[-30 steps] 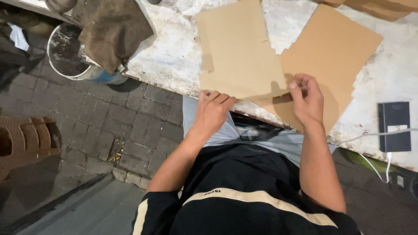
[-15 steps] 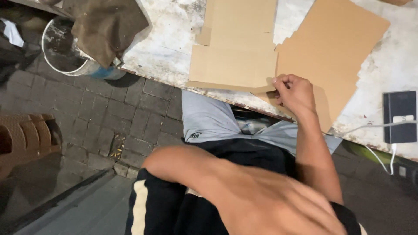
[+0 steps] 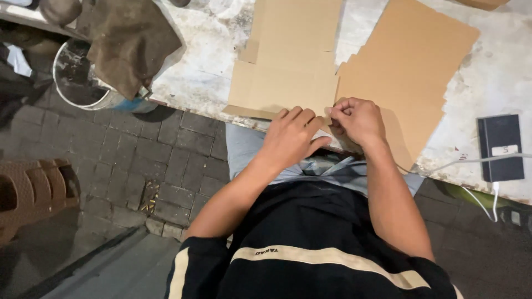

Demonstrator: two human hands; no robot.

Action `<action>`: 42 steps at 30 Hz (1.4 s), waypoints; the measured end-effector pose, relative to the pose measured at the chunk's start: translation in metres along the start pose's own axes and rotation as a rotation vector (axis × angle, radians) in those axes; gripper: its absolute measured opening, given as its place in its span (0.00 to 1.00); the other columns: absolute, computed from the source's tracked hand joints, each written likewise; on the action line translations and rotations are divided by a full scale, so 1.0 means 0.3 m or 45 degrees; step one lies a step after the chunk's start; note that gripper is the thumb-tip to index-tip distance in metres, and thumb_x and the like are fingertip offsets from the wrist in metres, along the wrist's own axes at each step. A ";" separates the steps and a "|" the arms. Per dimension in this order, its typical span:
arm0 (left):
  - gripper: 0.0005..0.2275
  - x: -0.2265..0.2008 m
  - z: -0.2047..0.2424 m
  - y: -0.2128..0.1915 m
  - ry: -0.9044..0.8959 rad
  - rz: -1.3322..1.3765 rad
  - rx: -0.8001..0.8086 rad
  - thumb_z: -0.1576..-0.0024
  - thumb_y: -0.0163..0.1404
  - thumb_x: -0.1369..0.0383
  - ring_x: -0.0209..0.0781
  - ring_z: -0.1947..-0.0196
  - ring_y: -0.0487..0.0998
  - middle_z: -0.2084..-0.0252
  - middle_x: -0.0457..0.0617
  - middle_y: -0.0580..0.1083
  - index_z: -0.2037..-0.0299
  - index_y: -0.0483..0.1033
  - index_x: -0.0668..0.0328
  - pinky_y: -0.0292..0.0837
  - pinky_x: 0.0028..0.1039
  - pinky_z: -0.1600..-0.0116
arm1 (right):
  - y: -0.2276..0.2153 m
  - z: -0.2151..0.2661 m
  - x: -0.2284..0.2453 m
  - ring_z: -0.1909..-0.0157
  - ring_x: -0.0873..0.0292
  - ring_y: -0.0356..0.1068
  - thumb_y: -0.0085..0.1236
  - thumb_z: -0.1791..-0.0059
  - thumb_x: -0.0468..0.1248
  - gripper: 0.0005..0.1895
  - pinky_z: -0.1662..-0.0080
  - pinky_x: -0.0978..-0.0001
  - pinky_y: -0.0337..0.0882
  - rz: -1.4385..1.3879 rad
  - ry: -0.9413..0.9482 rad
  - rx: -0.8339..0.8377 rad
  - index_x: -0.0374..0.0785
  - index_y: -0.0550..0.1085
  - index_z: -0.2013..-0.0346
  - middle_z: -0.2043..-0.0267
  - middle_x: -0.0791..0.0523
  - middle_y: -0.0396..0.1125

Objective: The person folds a flat cardboard sheet into a small box shape by hand, tucking flaps and creasing edges to form the sides and bottom. They repeat the process with a second sheet, completing two small boxes and placing them on the table.

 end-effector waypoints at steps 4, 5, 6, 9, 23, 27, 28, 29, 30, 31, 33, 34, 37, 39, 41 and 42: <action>0.04 0.043 0.068 0.076 -0.016 -0.116 -0.031 0.49 0.59 0.70 0.43 0.75 0.72 0.76 0.46 0.68 0.69 0.78 0.58 0.67 0.29 0.70 | 0.016 0.012 0.021 0.79 0.65 0.72 0.59 0.55 0.47 0.09 0.69 0.74 0.71 -0.027 0.026 0.024 0.47 0.77 0.69 0.80 0.62 0.71; 0.03 0.047 0.076 0.068 -0.034 -0.114 -0.064 0.50 0.58 0.71 0.43 0.76 0.72 0.77 0.46 0.69 0.72 0.77 0.58 0.67 0.28 0.71 | 0.014 0.017 0.032 0.78 0.63 0.72 0.59 0.54 0.47 0.09 0.67 0.72 0.71 0.018 0.001 0.016 0.47 0.78 0.70 0.81 0.62 0.71; 0.03 0.051 0.087 0.061 -0.054 -0.112 -0.094 0.50 0.57 0.73 0.43 0.76 0.72 0.77 0.46 0.69 0.74 0.76 0.58 0.67 0.26 0.71 | 0.015 0.023 0.042 0.76 0.61 0.73 0.58 0.54 0.48 0.10 0.66 0.70 0.71 0.062 -0.022 0.009 0.47 0.78 0.70 0.82 0.61 0.71; 0.01 0.036 0.110 -0.011 -0.288 0.160 -0.216 0.47 0.57 0.73 0.40 0.75 0.77 0.75 0.45 0.74 0.69 0.79 0.57 0.72 0.22 0.69 | 0.019 0.031 0.043 0.71 0.58 0.75 0.56 0.52 0.53 0.14 0.62 0.67 0.71 0.088 -0.109 -0.072 0.48 0.78 0.67 0.82 0.61 0.70; 0.07 0.137 0.354 0.156 -1.417 1.131 -0.383 0.50 0.63 0.73 0.38 0.72 0.81 0.71 0.58 0.80 0.64 0.82 0.65 0.78 0.25 0.68 | 0.133 0.130 0.046 0.61 0.64 0.70 0.62 0.52 0.36 0.05 0.57 0.73 0.71 -0.529 -0.363 -0.034 0.38 0.74 0.68 0.62 0.54 0.71; 0.09 0.141 0.350 0.168 -1.542 1.414 -0.336 0.50 0.60 0.78 0.48 0.70 0.82 0.64 0.66 0.78 0.59 0.79 0.71 0.81 0.28 0.66 | 0.153 0.175 0.032 0.49 0.57 0.68 0.61 0.50 0.30 0.07 0.49 0.67 0.71 -0.761 -0.604 -0.032 0.27 0.72 0.68 0.47 0.46 0.66; 0.09 0.148 0.352 0.176 -1.540 1.417 -0.326 0.50 0.60 0.78 0.48 0.70 0.82 0.64 0.66 0.78 0.59 0.79 0.71 0.81 0.28 0.66 | 0.163 0.170 0.017 0.49 0.57 0.68 0.61 0.50 0.30 0.07 0.49 0.67 0.71 -0.763 -0.599 -0.039 0.27 0.72 0.68 0.47 0.46 0.66; 0.10 0.152 0.353 0.186 -1.527 1.453 -0.318 0.49 0.60 0.78 0.48 0.70 0.82 0.64 0.65 0.79 0.58 0.79 0.70 0.82 0.29 0.66 | 0.168 0.169 0.007 0.49 0.54 0.69 0.62 0.51 0.30 0.07 0.49 0.66 0.71 -0.725 -0.659 -0.072 0.27 0.73 0.67 0.47 0.45 0.66; 0.10 0.157 0.353 0.195 -1.513 1.487 -0.309 0.49 0.60 0.78 0.48 0.71 0.83 0.64 0.65 0.79 0.57 0.79 0.70 0.83 0.29 0.66 | 0.174 0.169 -0.003 0.48 0.51 0.70 0.63 0.52 0.29 0.07 0.50 0.65 0.71 -0.687 -0.719 -0.105 0.26 0.73 0.66 0.46 0.45 0.65; 0.10 0.153 0.352 0.193 -1.512 1.489 -0.298 0.49 0.60 0.78 0.48 0.71 0.83 0.64 0.65 0.79 0.57 0.79 0.70 0.83 0.29 0.66 | 0.177 0.169 -0.010 0.48 0.51 0.70 0.63 0.52 0.29 0.07 0.50 0.65 0.71 -0.690 -0.713 -0.113 0.26 0.73 0.66 0.46 0.45 0.65; 0.13 0.148 0.343 0.187 -1.454 1.516 -0.278 0.50 0.62 0.78 0.48 0.68 0.83 0.62 0.66 0.78 0.54 0.78 0.70 0.83 0.31 0.63 | 0.182 0.165 -0.015 0.48 0.52 0.71 0.64 0.52 0.29 0.08 0.50 0.65 0.72 -0.723 -0.750 -0.117 0.26 0.73 0.67 0.47 0.44 0.65; 0.13 0.147 0.342 0.186 -1.453 1.514 -0.276 0.50 0.62 0.78 0.48 0.68 0.83 0.62 0.66 0.78 0.54 0.78 0.70 0.83 0.31 0.63 | 0.177 0.167 -0.011 0.48 0.52 0.71 0.64 0.52 0.29 0.08 0.50 0.65 0.72 -0.725 -0.750 -0.119 0.26 0.73 0.67 0.47 0.44 0.65; 0.15 0.142 0.338 0.181 -1.418 1.466 -0.211 0.51 0.63 0.79 0.44 0.65 0.81 0.60 0.64 0.78 0.53 0.78 0.70 0.83 0.30 0.62 | 0.172 0.172 0.002 0.49 0.52 0.71 0.64 0.52 0.30 0.08 0.50 0.64 0.72 -0.716 -0.768 -0.102 0.26 0.74 0.67 0.48 0.44 0.66; 0.18 0.132 0.339 0.187 -1.401 1.471 -0.169 0.53 0.65 0.78 0.39 0.64 0.80 0.59 0.62 0.79 0.51 0.77 0.69 0.83 0.28 0.61 | 0.173 0.171 -0.003 0.49 0.53 0.70 0.63 0.51 0.31 0.07 0.50 0.63 0.72 -0.734 -0.763 -0.086 0.27 0.75 0.66 0.48 0.45 0.66; 0.17 0.135 0.344 0.190 -1.403 1.476 -0.130 0.52 0.64 0.78 0.40 0.65 0.80 0.60 0.62 0.79 0.52 0.78 0.68 0.83 0.28 0.62 | 0.168 0.171 -0.005 0.49 0.52 0.70 0.64 0.51 0.31 0.07 0.50 0.62 0.72 -0.692 -0.778 -0.078 0.28 0.75 0.66 0.48 0.45 0.66; 0.16 0.141 0.341 0.193 -1.394 1.481 -0.090 0.52 0.64 0.78 0.41 0.66 0.81 0.61 0.62 0.79 0.53 0.79 0.67 0.84 0.28 0.63 | 0.165 0.167 -0.003 0.48 0.51 0.71 0.64 0.51 0.32 0.07 0.51 0.61 0.72 -0.650 -0.800 -0.079 0.28 0.75 0.66 0.49 0.45 0.67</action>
Point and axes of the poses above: each hand's wrist, its own z-axis away from the middle knuckle, its own y-axis out of the palm, x = y × z, the point moved 4 cm from there along -z, towards the middle knuckle
